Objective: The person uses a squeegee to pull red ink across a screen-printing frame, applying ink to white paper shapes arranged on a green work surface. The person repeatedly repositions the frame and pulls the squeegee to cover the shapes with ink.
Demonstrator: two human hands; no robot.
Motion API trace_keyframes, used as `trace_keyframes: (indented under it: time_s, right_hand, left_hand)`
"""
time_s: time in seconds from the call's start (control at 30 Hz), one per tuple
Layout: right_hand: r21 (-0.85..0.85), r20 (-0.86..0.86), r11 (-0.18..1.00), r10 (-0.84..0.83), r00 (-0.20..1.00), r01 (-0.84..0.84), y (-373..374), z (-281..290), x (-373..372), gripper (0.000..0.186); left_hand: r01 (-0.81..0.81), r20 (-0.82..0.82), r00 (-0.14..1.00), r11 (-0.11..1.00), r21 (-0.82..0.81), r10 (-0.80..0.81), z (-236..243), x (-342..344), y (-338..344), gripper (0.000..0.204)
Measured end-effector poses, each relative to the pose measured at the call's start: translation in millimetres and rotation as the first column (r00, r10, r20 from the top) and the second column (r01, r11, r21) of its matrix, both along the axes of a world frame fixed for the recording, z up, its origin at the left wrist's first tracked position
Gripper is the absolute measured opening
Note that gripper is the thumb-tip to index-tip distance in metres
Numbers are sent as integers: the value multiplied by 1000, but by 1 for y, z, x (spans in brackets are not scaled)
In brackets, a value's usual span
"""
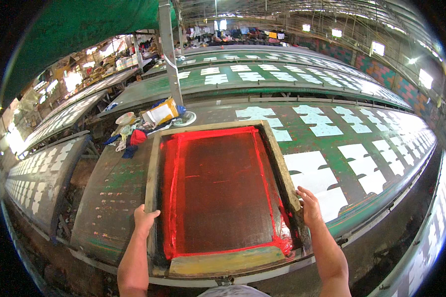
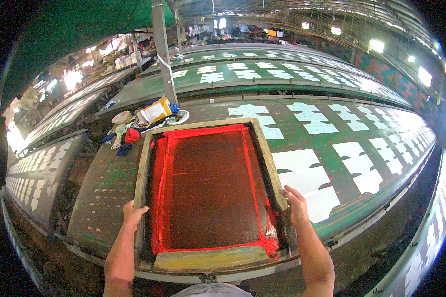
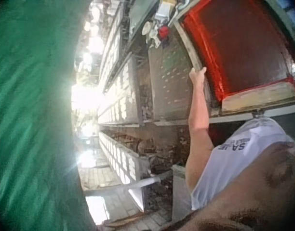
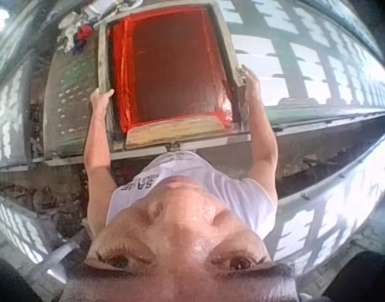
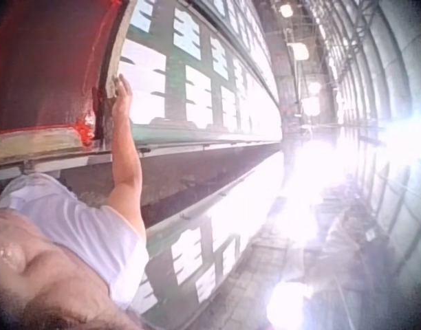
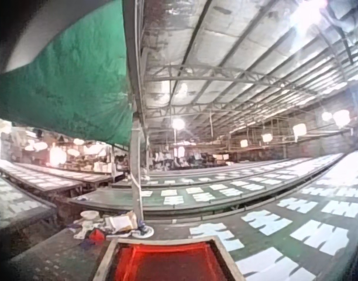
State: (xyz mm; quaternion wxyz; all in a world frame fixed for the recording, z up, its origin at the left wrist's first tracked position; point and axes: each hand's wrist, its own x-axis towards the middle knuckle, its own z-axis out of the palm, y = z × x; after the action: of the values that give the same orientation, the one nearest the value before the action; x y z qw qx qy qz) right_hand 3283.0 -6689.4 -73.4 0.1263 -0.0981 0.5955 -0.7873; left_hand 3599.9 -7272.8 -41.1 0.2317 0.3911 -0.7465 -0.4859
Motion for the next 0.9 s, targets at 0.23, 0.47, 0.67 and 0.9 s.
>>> trace_keyframes:
  time_s: [0.23,0.47,0.67,0.9]
  right_hand:
    - [154,-43,987,-28,999,35,-4,11,12,61]
    - [613,-629,788,451,633,48,-32,58,129,46]
    - [818,-544,575,791,279,-35,-78,90,220,46]
    - [910,-408,412,860,308,53,-117,105,253,55]
  left_hand:
    - [-23,134,991,999,-39,28,-24,-3,-16,52]
    - [9,309,951,992,-128,31,-36,-10,-20,64]
    - [47,380,922,951,-307,77,-43,-7,-20,58]
    - [8,235,967,912,-409,97,-44,-4,-9,61]
